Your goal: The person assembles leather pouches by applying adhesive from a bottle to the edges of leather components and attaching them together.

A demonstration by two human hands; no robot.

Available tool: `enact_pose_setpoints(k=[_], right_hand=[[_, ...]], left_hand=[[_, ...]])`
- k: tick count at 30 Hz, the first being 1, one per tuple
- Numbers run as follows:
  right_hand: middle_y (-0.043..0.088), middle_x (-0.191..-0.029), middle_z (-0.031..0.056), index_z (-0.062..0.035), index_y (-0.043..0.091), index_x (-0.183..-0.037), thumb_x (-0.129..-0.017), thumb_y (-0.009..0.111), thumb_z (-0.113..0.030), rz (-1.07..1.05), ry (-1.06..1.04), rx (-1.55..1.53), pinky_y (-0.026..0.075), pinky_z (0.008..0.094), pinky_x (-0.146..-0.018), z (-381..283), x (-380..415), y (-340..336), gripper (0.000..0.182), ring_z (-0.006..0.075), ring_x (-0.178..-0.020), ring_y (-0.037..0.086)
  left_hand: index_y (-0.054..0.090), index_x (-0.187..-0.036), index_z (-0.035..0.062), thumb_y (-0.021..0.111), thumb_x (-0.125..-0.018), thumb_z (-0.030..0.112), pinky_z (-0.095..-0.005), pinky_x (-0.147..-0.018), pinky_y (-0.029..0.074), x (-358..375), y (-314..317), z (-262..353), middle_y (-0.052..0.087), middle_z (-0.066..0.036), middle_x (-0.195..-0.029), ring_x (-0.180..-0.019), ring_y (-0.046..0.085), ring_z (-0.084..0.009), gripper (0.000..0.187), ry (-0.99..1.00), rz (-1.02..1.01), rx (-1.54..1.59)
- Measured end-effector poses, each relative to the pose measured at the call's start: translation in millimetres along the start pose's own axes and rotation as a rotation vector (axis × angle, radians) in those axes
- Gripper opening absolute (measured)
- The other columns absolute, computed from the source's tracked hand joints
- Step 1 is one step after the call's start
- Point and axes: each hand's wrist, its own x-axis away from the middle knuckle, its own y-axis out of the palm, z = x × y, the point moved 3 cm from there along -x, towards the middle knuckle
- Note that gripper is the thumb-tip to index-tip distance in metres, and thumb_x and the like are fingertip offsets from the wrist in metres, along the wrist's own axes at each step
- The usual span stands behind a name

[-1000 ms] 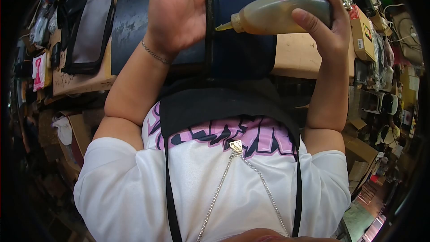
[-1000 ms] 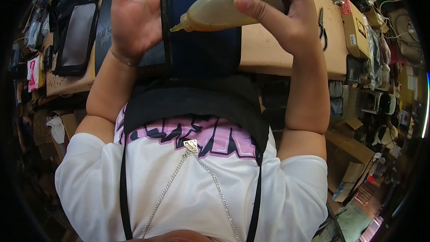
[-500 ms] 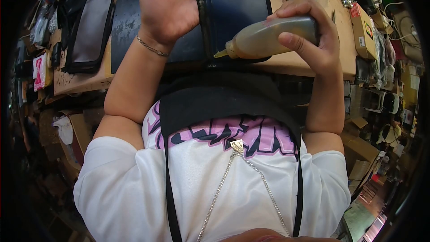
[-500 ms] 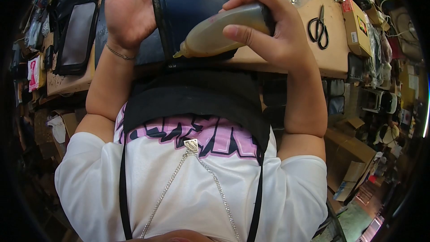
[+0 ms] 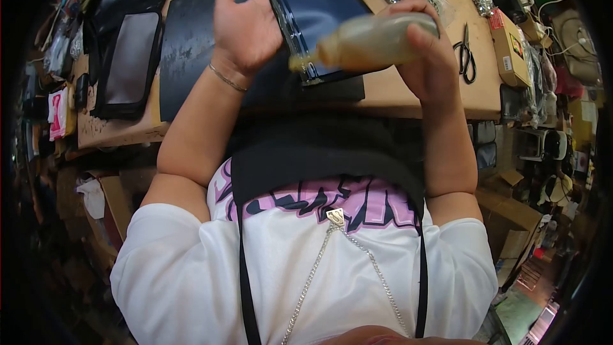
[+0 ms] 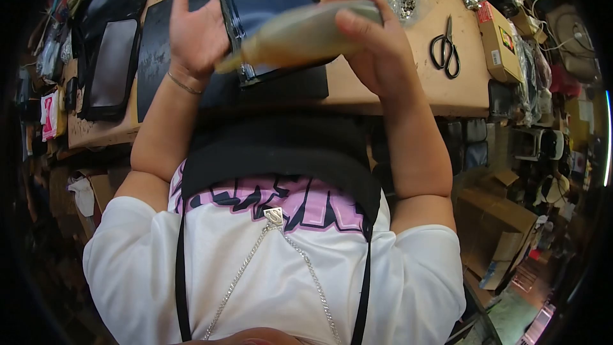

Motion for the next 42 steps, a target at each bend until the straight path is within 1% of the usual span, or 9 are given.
enact_pose_setpoints(k=[1,3,9,10,13,16,18,27,42], right_hand=[[0.064,-0.113,0.0177,-0.0025,0.054,-0.117,-0.091,0.069,-0.022,0.062,0.002,-0.077,0.052,0.0400,-0.096,-3,-4,2,0.036,0.0281,-0.106,0.065],[0.062,-0.118,0.0190,-0.0006,0.052,-0.123,-0.097,0.061,-0.022,0.207,-0.053,-0.235,0.049,0.0472,-0.099,-12,-13,9,0.036,0.0305,-0.110,0.063],[0.056,-0.133,0.0179,0.0011,0.048,-0.133,-0.103,0.049,-0.025,0.201,-0.053,-0.313,0.043,0.0623,-0.106,-23,-31,17,0.040,0.0343,-0.121,0.058],[0.057,-0.131,0.0186,0.0012,0.048,-0.131,-0.103,0.049,-0.025,0.248,-0.118,-0.197,0.045,0.0620,-0.105,-26,-30,15,0.039,0.0354,-0.121,0.057],[0.060,-0.121,0.0195,0.0009,0.050,-0.124,-0.098,0.057,-0.026,0.333,-0.343,0.124,0.050,0.0551,-0.098,-49,-19,15,0.038,0.0353,-0.115,0.060],[0.062,-0.112,0.0210,0.0004,0.052,-0.119,-0.091,0.070,-0.030,0.315,-0.598,0.464,0.053,0.0444,-0.092,-76,0,35,0.045,0.0324,-0.106,0.064],[0.059,-0.116,0.0250,0.0014,0.050,-0.119,-0.091,0.068,-0.036,0.294,-0.722,0.789,0.053,0.0482,-0.093,-83,12,43,0.050,0.0363,-0.108,0.062],[0.064,-0.106,0.0237,-0.0012,0.054,-0.112,-0.083,0.079,-0.034,0.291,-0.749,0.856,0.049,0.0375,-0.089,-75,21,57,0.050,0.0289,-0.098,0.064],[0.066,-0.102,0.0244,-0.0013,0.053,-0.111,-0.081,0.082,-0.029,0.164,-0.806,1.101,0.053,0.0359,-0.085,-69,24,61,0.050,0.0293,-0.095,0.065]], left_hand=[[0.033,-0.146,-0.0059,0.022,-0.094,0.076,-0.0415,-0.115,0.033,-4,2,-7,0.049,-0.022,-0.143,-0.134,0.046,-0.0296,0.098,-0.161,-0.228,0.111],[0.033,-0.146,-0.0042,0.028,-0.098,0.069,-0.0395,-0.113,0.036,7,0,-14,0.051,-0.019,-0.142,-0.131,0.050,-0.0284,0.088,-0.274,-0.141,-0.042],[0.049,-0.138,-0.0010,0.054,-0.102,0.033,-0.0305,-0.105,0.038,19,41,-64,0.057,-0.009,-0.130,-0.121,0.051,-0.0152,0.049,0.306,0.275,-1.170],[0.055,-0.131,0.0005,0.057,-0.101,0.020,-0.0257,-0.090,0.043,15,32,-60,0.061,-0.004,-0.106,-0.099,0.054,-0.0090,0.036,0.457,0.271,-1.187],[0.057,-0.125,0.0016,0.056,-0.102,0.020,-0.0235,-0.070,0.043,24,28,-36,0.058,0.000,-0.086,-0.077,0.050,-0.0067,0.029,0.250,0.407,-1.490],[0.058,-0.118,0.0016,0.053,-0.103,0.018,-0.0230,-0.058,0.036,25,17,-35,0.051,0.003,-0.074,-0.065,0.041,-0.0052,0.023,0.519,0.328,-1.502],[0.058,-0.116,0.0011,0.052,-0.103,0.018,-0.0229,-0.059,0.036,27,21,-34,0.051,0.003,-0.075,-0.066,0.041,-0.0053,0.022,0.536,0.350,-1.567],[0.061,-0.112,-0.0016,0.052,-0.101,0.006,-0.0198,-0.082,0.044,33,14,-27,0.062,-0.002,-0.102,-0.094,0.054,-0.0052,0.015,0.366,0.498,-1.538],[0.059,-0.115,0.0015,0.049,-0.105,0.026,-0.0228,-0.064,0.036,23,17,-34,0.053,0.003,-0.081,-0.072,0.043,-0.0058,0.029,0.574,0.442,-1.526]])
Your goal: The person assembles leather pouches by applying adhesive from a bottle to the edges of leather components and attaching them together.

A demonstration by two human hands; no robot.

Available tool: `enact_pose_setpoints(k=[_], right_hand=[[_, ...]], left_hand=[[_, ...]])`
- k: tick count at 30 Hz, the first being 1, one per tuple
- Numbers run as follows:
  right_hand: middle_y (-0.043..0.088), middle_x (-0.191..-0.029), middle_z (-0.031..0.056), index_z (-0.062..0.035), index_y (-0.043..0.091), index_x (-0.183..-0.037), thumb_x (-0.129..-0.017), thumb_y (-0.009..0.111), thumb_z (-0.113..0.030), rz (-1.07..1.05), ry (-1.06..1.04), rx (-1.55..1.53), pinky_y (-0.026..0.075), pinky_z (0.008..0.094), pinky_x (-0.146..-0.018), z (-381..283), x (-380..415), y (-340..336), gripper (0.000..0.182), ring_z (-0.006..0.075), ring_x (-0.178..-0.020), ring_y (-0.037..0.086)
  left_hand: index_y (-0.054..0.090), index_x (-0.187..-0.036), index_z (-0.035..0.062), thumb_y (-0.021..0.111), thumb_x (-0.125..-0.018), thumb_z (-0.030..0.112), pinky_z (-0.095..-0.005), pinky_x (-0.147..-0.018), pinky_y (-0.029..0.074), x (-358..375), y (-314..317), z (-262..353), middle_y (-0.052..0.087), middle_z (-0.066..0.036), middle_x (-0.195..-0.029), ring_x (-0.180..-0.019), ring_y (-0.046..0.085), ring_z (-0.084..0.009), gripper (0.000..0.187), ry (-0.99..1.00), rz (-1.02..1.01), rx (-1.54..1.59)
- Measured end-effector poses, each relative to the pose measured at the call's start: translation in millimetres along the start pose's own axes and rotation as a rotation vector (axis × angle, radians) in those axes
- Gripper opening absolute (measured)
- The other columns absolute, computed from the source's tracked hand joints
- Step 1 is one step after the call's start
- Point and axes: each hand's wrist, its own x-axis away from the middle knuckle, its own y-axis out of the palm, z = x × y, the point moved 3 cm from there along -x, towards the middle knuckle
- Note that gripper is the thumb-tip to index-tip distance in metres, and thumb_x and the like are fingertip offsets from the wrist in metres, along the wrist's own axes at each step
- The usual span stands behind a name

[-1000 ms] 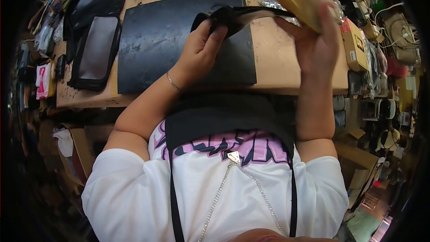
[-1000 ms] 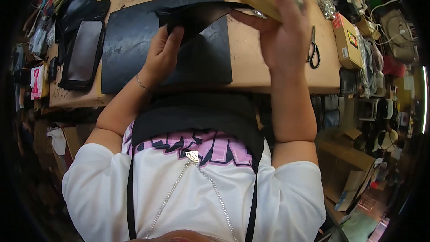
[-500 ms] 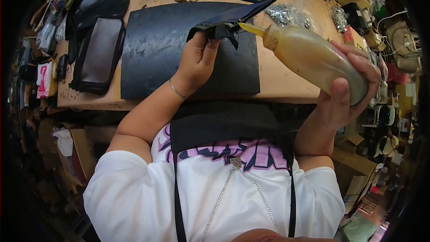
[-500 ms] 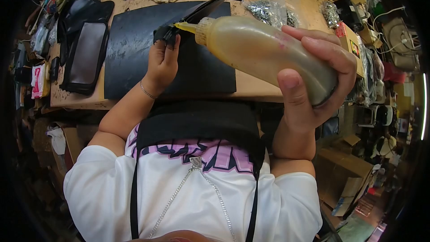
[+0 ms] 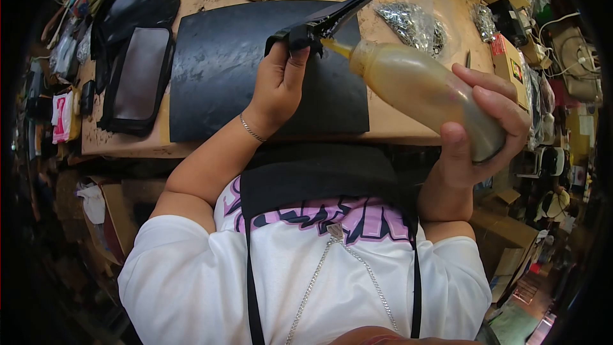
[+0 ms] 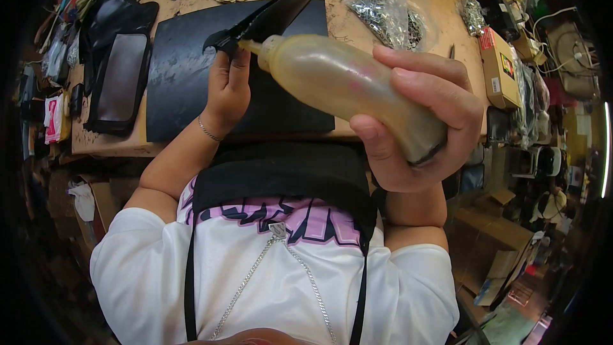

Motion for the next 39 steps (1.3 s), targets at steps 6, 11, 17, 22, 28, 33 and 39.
enact_pose_setpoints(k=[6,11,17,22,28,33,39], right_hand=[[0.066,-0.102,0.0243,-0.0025,0.052,-0.113,-0.080,0.083,-0.031,0.157,0.060,-0.129,0.053,0.0354,-0.084,3,5,-4,0.053,0.0289,-0.095,0.065],[0.066,-0.104,0.0240,-0.0031,0.053,-0.113,-0.079,0.084,-0.030,0.150,0.030,-0.093,0.054,0.0349,-0.083,2,1,-4,0.053,0.0283,-0.095,0.066],[0.066,-0.106,0.0239,-0.0031,0.053,-0.114,-0.080,0.083,-0.027,0.022,-0.079,0.021,0.055,0.0331,-0.082,5,1,3,0.051,0.0276,-0.095,0.067],[0.066,-0.107,0.0234,-0.0038,0.052,-0.115,-0.081,0.082,-0.027,-0.008,-0.081,0.025,0.056,0.0339,-0.083,1,4,5,0.051,0.0279,-0.096,0.066],[0.065,-0.108,0.0226,-0.0048,0.052,-0.114,-0.082,0.082,-0.030,0.007,-0.078,0.105,0.056,0.0335,-0.084,2,6,1,0.050,0.0273,-0.097,0.066],[0.065,-0.108,0.0229,-0.0045,0.052,-0.115,-0.083,0.080,-0.029,-0.001,-0.080,0.082,0.055,0.0339,-0.084,0,10,1,0.050,0.0278,-0.098,0.065],[0.064,-0.111,0.0243,-0.0028,0.048,-0.119,-0.083,0.080,-0.030,0.073,-0.094,0.153,0.053,0.0391,-0.090,15,7,-9,0.055,0.0300,-0.102,0.064]], left_hand=[[0.060,-0.115,0.0021,0.049,-0.105,0.028,-0.0226,-0.062,0.035,0,1,0,0.052,0.004,-0.078,-0.070,0.041,-0.0047,0.030,-0.031,-0.007,0.018],[0.059,-0.118,0.0019,0.050,-0.105,0.027,-0.0221,-0.063,0.036,0,2,-4,0.053,0.004,-0.079,-0.071,0.042,-0.0047,0.029,-0.009,-0.020,-0.002],[0.058,-0.121,0.0013,0.051,-0.105,0.024,-0.0225,-0.067,0.040,3,2,-6,0.057,0.002,-0.084,-0.074,0.046,-0.0061,0.028,-0.046,-0.049,0.008],[0.057,-0.121,0.0006,0.051,-0.104,0.022,-0.0225,-0.068,0.040,2,4,-7,0.058,0.000,-0.088,-0.076,0.047,-0.0063,0.028,-0.008,-0.030,0.015],[0.058,-0.120,0.0001,0.050,-0.105,0.024,-0.0224,-0.069,0.039,1,4,-3,0.058,0.001,-0.089,-0.078,0.046,-0.0059,0.029,-0.030,-0.009,0.038],[0.058,-0.119,0.0007,0.049,-0.106,0.027,-0.0215,-0.069,0.038,1,5,-9,0.056,0.003,-0.088,-0.078,0.045,-0.0053,0.031,-0.056,-0.001,0.093],[0.058,-0.120,0.0018,0.049,-0.105,0.031,-0.0216,-0.069,0.038,2,1,2,0.055,0.004,-0.087,-0.078,0.043,-0.0047,0.034,-0.185,-0.081,0.064]])
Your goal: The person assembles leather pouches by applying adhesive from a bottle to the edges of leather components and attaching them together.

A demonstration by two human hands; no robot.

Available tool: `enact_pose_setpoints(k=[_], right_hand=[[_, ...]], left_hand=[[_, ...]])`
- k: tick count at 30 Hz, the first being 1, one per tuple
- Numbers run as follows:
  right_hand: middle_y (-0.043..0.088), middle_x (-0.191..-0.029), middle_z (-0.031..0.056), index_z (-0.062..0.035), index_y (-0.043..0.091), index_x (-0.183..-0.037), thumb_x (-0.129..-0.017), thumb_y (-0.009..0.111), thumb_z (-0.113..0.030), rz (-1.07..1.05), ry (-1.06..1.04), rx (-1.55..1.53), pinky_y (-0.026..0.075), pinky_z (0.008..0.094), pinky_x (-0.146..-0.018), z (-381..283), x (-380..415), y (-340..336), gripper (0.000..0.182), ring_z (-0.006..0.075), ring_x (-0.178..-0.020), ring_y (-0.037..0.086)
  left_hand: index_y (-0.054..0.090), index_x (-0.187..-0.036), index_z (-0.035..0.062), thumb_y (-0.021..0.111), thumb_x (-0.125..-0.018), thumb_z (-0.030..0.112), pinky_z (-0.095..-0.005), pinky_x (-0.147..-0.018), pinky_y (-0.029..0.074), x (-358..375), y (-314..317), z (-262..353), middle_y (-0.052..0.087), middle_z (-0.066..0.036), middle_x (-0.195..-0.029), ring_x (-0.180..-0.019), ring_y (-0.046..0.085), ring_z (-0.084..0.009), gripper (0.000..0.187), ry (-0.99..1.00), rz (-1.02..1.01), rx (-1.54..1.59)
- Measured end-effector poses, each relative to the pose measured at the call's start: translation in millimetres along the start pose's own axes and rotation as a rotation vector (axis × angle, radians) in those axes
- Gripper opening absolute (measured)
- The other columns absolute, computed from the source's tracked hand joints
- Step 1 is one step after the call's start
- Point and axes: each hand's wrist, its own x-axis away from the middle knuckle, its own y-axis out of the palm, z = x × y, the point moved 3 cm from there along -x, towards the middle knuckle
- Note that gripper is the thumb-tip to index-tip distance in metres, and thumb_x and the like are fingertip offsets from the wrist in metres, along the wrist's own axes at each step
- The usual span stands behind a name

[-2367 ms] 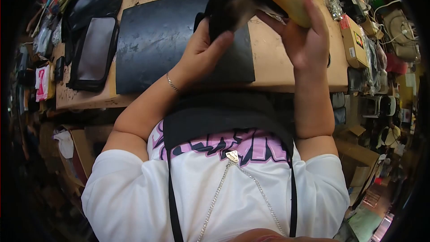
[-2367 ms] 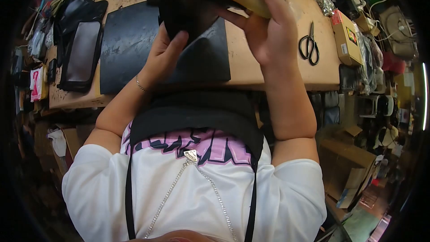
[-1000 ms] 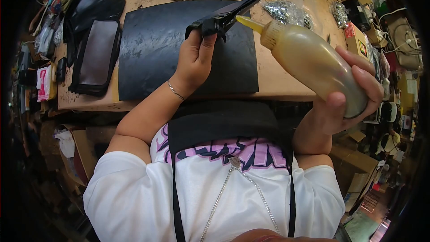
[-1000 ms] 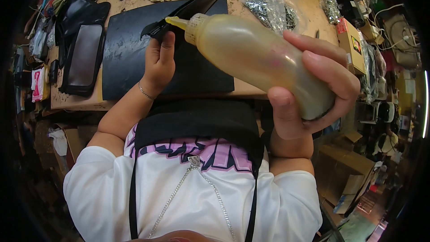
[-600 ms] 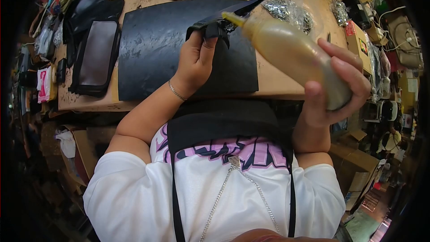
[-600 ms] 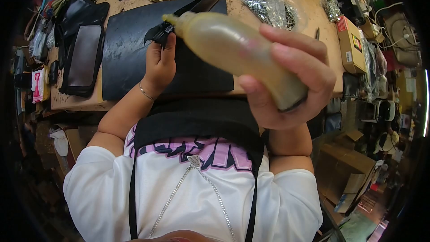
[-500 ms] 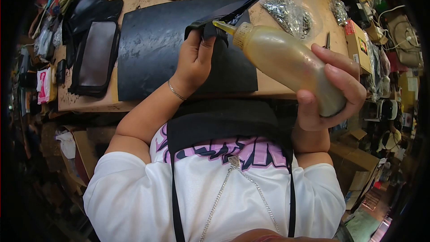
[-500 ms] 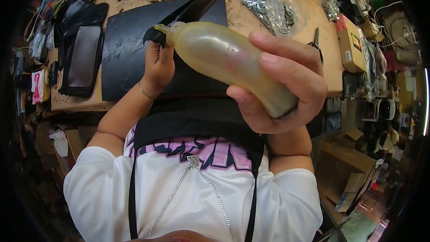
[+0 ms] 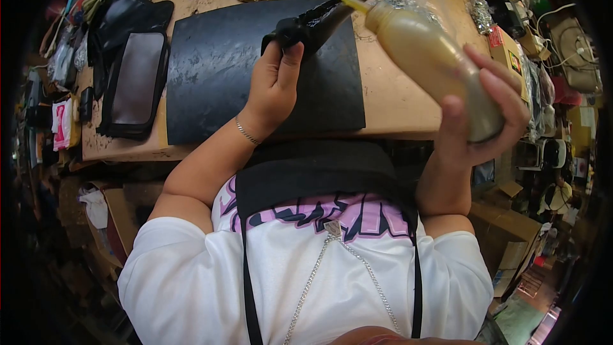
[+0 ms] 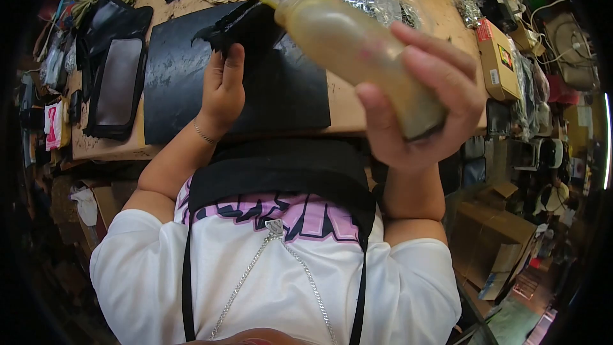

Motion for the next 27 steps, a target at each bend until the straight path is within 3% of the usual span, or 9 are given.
enact_pose_setpoints(k=[4,5,7,11,21,24,27], right_hand=[[0.064,-0.111,0.0227,-0.0009,0.050,-0.119,-0.079,0.084,-0.024,0.332,0.088,-0.322,0.053,0.0384,-0.092,22,-18,0,0.057,0.0291,-0.105,0.065],[0.063,-0.115,0.0244,-0.0012,0.050,-0.120,-0.081,0.081,-0.019,0.283,0.095,-0.307,0.052,0.0405,-0.095,28,-21,-3,0.053,0.0307,-0.109,0.064],[0.060,-0.123,0.0276,-0.0016,0.049,-0.122,-0.086,0.075,-0.011,0.185,0.105,-0.279,0.051,0.0447,-0.100,40,-26,-14,0.045,0.0337,-0.115,0.061],[0.065,-0.111,0.0165,-0.0014,0.056,-0.111,-0.078,0.083,-0.007,-0.022,0.087,-0.257,0.054,0.0337,-0.091,44,-31,-8,0.043,0.0257,-0.105,0.066],[0.065,-0.109,0.0164,-0.0012,0.057,-0.110,-0.078,0.082,-0.002,-0.190,0.008,-0.156,0.054,0.0321,-0.087,42,-20,11,0.041,0.0236,-0.100,0.066],[0.066,-0.109,0.0164,-0.0013,0.058,-0.111,-0.077,0.082,-0.001,-0.154,-0.049,-0.004,0.054,0.0315,-0.086,44,-20,14,0.042,0.0234,-0.100,0.066],[0.066,-0.109,0.0155,-0.0014,0.058,-0.111,-0.077,0.082,-0.001,-0.113,-0.016,-0.144,0.054,0.0308,-0.086,50,-19,12,0.042,0.0226,-0.101,0.066]], left_hand=[[0.055,-0.126,0.0008,0.048,-0.105,0.034,-0.0219,-0.078,0.041,-8,2,21,0.058,0.002,-0.095,-0.085,0.048,-0.0062,0.040,-0.176,-0.256,0.074],[0.051,-0.134,-0.0010,0.048,-0.105,0.036,-0.0240,-0.092,0.043,-8,7,40,0.062,-0.002,-0.113,-0.101,0.055,-0.0090,0.047,-0.191,-0.325,0.137],[0.049,-0.137,-0.0019,0.047,-0.105,0.036,-0.0265,-0.099,0.042,-4,6,57,0.061,-0.004,-0.124,-0.111,0.056,-0.0114,0.049,-0.425,-0.390,0.352],[0.043,-0.143,-0.0024,0.041,-0.107,0.032,-0.0356,-0.108,0.043,2,3,40,0.055,-0.014,-0.139,-0.125,0.056,-0.0228,0.050,-0.654,-0.492,0.611],[0.043,-0.142,-0.0031,0.040,-0.107,0.032,-0.0379,-0.108,0.044,6,6,30,0.056,-0.016,-0.138,-0.125,0.057,-0.0248,0.050,-0.691,-0.438,0.689],[0.043,-0.142,-0.0034,0.041,-0.107,0.032,-0.0383,-0.108,0.045,8,8,38,0.056,-0.016,-0.138,-0.124,0.057,-0.0251,0.050,-0.740,-0.415,0.721],[0.046,-0.140,-0.0028,0.044,-0.106,0.032,-0.0355,-0.106,0.045,9,8,35,0.057,-0.014,-0.135,-0.122,0.058,-0.0220,0.049,-0.747,-0.420,0.734]])
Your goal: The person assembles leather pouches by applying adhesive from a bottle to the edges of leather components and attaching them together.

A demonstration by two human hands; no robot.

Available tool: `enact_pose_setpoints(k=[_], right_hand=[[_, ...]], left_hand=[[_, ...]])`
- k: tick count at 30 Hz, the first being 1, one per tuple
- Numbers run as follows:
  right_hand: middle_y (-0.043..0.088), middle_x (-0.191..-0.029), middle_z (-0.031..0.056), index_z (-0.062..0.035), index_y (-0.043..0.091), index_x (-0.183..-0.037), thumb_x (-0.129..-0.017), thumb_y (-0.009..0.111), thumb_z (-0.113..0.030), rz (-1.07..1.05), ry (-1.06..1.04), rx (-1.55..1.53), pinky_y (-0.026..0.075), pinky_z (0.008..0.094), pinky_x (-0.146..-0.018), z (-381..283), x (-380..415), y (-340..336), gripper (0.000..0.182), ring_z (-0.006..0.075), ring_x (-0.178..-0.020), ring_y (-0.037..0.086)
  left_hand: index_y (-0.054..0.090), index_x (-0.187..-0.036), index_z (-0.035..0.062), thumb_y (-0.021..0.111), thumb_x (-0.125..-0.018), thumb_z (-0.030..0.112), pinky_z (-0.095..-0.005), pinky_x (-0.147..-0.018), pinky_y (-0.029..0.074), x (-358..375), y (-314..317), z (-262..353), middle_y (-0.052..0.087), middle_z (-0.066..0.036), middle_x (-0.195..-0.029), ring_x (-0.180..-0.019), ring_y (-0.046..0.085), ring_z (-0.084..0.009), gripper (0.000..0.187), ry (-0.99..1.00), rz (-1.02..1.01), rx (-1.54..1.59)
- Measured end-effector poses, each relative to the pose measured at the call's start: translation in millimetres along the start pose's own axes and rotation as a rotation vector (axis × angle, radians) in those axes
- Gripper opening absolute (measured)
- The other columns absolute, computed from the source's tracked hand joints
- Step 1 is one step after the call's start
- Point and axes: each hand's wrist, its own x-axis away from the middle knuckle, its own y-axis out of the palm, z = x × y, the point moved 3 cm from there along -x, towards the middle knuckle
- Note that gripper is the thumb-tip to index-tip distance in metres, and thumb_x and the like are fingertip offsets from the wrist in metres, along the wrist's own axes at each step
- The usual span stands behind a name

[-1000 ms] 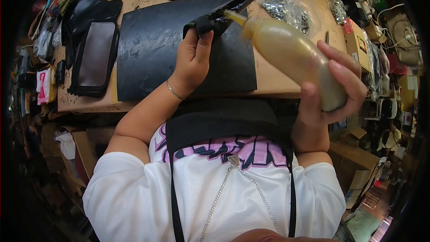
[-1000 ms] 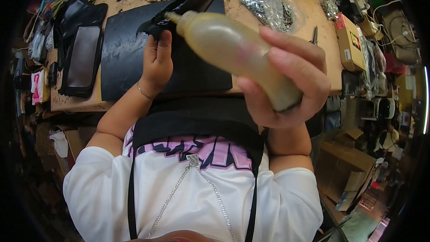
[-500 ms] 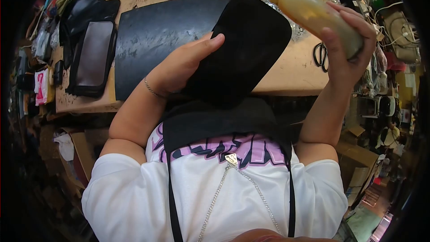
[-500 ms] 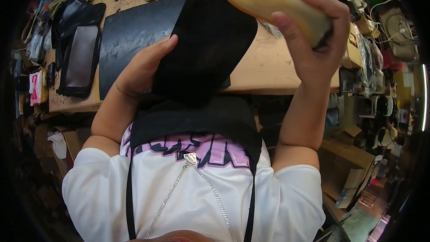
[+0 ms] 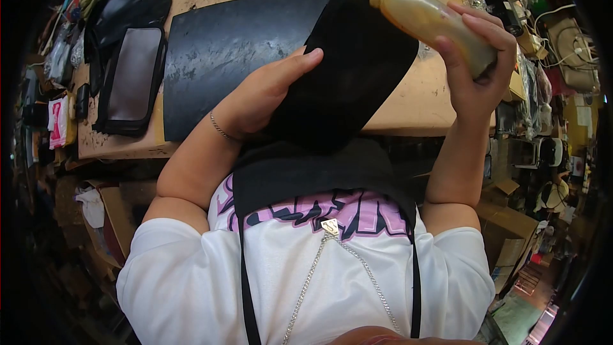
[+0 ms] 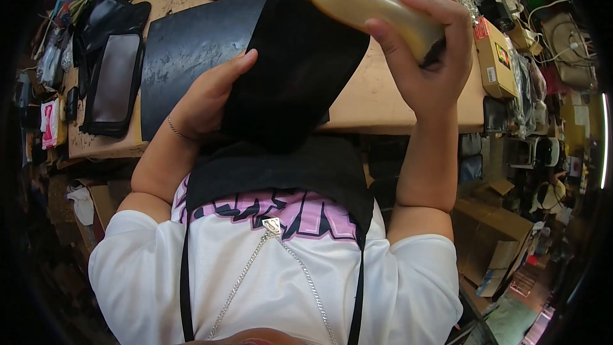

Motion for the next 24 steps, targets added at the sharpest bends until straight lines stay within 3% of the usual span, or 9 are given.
enact_pose_setpoints(k=[2,8,11,14,17,20,24], right_hand=[[0.066,-0.108,0.0146,-0.0014,0.059,-0.111,-0.077,0.082,-0.001,-0.030,0.013,0.000,0.054,0.0306,-0.086,0,-1,3,0.041,0.0222,-0.100,0.066],[0.067,-0.106,0.0126,-0.0015,0.060,-0.111,-0.078,0.082,-0.003,-0.027,0.051,-0.044,0.054,0.0300,-0.086,4,-2,1,0.039,0.0210,-0.099,0.066],[0.066,-0.109,0.0160,-0.0016,0.058,-0.110,-0.081,0.079,-0.004,-0.095,0.080,0.070,0.052,0.0321,-0.091,2,-4,3,0.036,0.0228,-0.102,0.065],[0.067,-0.110,0.0169,-0.0018,0.058,-0.110,-0.083,0.078,-0.005,-0.050,0.095,0.063,0.051,0.0327,-0.093,3,-6,7,0.034,0.0228,-0.103,0.065],[0.067,-0.110,0.0156,-0.0019,0.059,-0.109,-0.083,0.079,-0.006,-0.022,0.150,-0.051,0.051,0.0324,-0.092,3,-7,5,0.034,0.0218,-0.102,0.065],[0.068,-0.110,0.0148,-0.0018,0.059,-0.109,-0.084,0.078,-0.006,-0.027,0.191,-0.026,0.051,0.0328,-0.092,7,-5,8,0.033,0.0217,-0.102,0.065],[0.067,-0.110,0.0154,-0.0006,0.059,-0.111,-0.086,0.077,-0.009,0.115,0.279,0.014,0.053,0.0335,-0.090,16,-2,1,0.032,0.0222,-0.100,0.065]], left_hand=[[0.051,-0.136,-0.0016,0.049,-0.103,0.034,-0.0298,-0.103,0.045,0,-1,-1,0.060,-0.008,-0.131,-0.118,0.059,-0.0156,0.048,0.011,-0.004,-0.003],[0.051,-0.136,-0.0017,0.049,-0.104,0.034,-0.0300,-0.103,0.045,-1,0,-2,0.060,-0.009,-0.131,-0.117,0.059,-0.0160,0.048,-0.002,-0.008,0.027],[0.045,-0.140,-0.0034,0.041,-0.106,0.033,-0.0382,-0.108,0.044,-2,0,-4,0.056,-0.016,-0.138,-0.124,0.058,-0.0251,0.050,0.003,-0.002,0.042],[0.045,-0.141,-0.0034,0.040,-0.106,0.034,-0.0382,-0.109,0.044,-1,2,-3,0.056,-0.016,-0.138,-0.125,0.057,-0.0250,0.051,-0.005,0.004,0.046],[0.052,-0.136,-0.0019,0.049,-0.103,0.034,-0.0315,-0.105,0.046,-2,1,-3,0.061,-0.010,-0.132,-0.119,0.059,-0.0182,0.048,0.004,-0.034,0.098],[0.052,-0.137,-0.0014,0.043,-0.105,0.037,-0.0329,-0.107,0.044,-4,0,-4,0.060,-0.011,-0.134,-0.121,0.059,-0.0193,0.051,0.042,-0.004,0.042],[0.036,-0.149,0.0021,0.031,-0.103,0.055,-0.0370,-0.115,0.033,-5,4,-2,0.048,-0.012,-0.147,-0.134,0.048,-0.0225,0.070,0.025,-0.153,0.140]])
